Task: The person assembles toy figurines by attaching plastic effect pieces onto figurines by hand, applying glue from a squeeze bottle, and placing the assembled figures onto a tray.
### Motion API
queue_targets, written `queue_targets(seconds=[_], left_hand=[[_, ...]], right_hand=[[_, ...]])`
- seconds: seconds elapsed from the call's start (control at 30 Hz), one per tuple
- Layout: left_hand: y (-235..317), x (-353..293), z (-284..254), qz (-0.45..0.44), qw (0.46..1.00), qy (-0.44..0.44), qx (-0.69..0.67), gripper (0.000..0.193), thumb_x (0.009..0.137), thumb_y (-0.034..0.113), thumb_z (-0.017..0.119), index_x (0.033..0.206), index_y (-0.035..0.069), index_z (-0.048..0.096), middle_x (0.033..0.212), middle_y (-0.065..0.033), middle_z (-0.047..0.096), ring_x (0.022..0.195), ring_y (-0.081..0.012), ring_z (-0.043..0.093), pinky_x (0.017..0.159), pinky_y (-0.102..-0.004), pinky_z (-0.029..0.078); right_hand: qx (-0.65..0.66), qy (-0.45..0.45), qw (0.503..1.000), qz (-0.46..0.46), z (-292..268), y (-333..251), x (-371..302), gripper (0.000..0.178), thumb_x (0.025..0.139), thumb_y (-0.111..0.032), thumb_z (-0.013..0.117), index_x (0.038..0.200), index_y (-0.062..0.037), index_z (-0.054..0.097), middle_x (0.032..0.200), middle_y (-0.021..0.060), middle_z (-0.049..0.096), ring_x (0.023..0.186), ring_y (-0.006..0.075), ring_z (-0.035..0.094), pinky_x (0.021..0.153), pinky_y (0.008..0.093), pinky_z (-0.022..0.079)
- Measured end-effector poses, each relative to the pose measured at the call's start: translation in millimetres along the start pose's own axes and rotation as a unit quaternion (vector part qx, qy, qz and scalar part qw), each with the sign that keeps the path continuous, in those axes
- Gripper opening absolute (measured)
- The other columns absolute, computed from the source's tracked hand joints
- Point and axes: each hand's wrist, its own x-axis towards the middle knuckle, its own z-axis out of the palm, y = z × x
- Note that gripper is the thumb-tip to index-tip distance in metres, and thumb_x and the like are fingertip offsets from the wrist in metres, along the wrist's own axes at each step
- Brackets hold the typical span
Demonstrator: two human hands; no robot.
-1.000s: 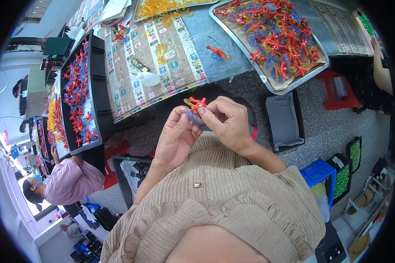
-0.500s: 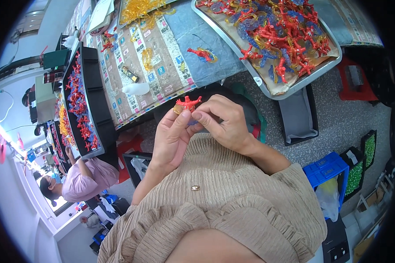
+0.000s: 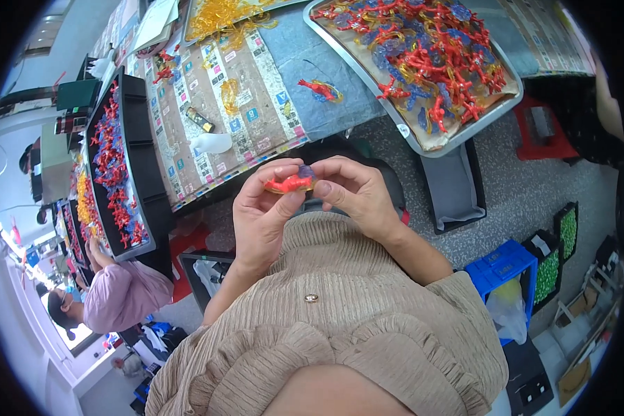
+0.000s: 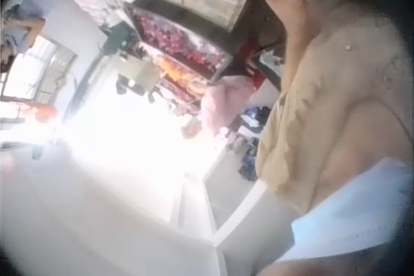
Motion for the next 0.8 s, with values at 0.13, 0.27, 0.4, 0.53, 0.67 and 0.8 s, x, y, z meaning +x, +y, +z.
queue_targets(seconds=[0.13,0.27,0.4,0.53,0.67,0.8], left_hand=[[-2,-10,-10,0.018,1.0,-0.008,0.006,0.033,0.079,0.0,0.071,0.11,0.0,0.061,0.122,-0.0137,0.056,0.107,-0.0188,0.057,0.092,-0.0314,0.047],[-4,-17,-29,0.093,0.995,-0.004,0.032,0.033,0.076,0.002,0.074,0.108,0.001,0.063,0.12,-0.0158,0.057,0.107,-0.0205,0.058,0.092,-0.0315,0.048],[1,-21,-46,0.186,0.975,0.019,0.116,0.029,0.073,0.004,0.077,0.101,0.001,0.067,0.111,-0.0166,0.063,0.104,-0.0224,0.06,0.088,-0.0304,0.048],[9,-19,-56,0.219,0.962,0.012,0.164,0.031,0.072,0.006,0.078,0.101,0.002,0.068,0.111,-0.0167,0.063,0.103,-0.0227,0.06,0.087,-0.0297,0.048],[11,-11,-65,0.217,0.965,0.016,0.147,0.035,0.07,0.006,0.08,0.102,0.002,0.067,0.111,-0.0154,0.063,0.102,-0.0216,0.06,0.088,-0.0304,0.048],[8,-4,-68,0.192,0.977,0.024,0.093,0.036,0.07,0.004,0.079,0.104,0.002,0.067,0.112,-0.0136,0.062,0.103,-0.0202,0.059,0.089,-0.0307,0.048]], right_hand=[[-0.018,-0.002,0.999,-0.043,9,8,-5,0.024,0.086,-0.012,0.068,0.106,0.0006,0.066,0.1,0.0043,0.06,0.085,0.0083,0.059,0.069,0.0218,0.051],[-0.08,-0.025,0.991,-0.105,24,12,-3,0.026,0.082,-0.01,0.071,0.106,0.0008,0.066,0.1,0.0061,0.059,0.087,0.0101,0.059,0.071,0.0221,0.05],[-0.148,-0.063,0.977,-0.138,35,9,7,0.028,0.081,-0.008,0.072,0.106,0.0012,0.066,0.1,0.0065,0.058,0.087,0.0111,0.058,0.072,0.0219,0.05],[-0.148,-0.094,0.974,-0.142,43,7,18,0.027,0.081,-0.007,0.071,0.106,0.0017,0.066,0.1,0.0069,0.058,0.087,0.0115,0.058,0.072,0.0222,0.05],[-0.141,-0.083,0.977,-0.139,52,7,27,0.026,0.083,-0.009,0.07,0.106,0.0026,0.066,0.1,0.0078,0.058,0.085,0.0121,0.059,0.072,0.0224,0.05],[-0.068,-0.051,0.996,-0.008,60,10,27,0.024,0.086,-0.014,0.068,0.104,0.0028,0.065,0.096,0.0066,0.06,0.08,0.0113,0.059,0.068,0.0232,0.05]])
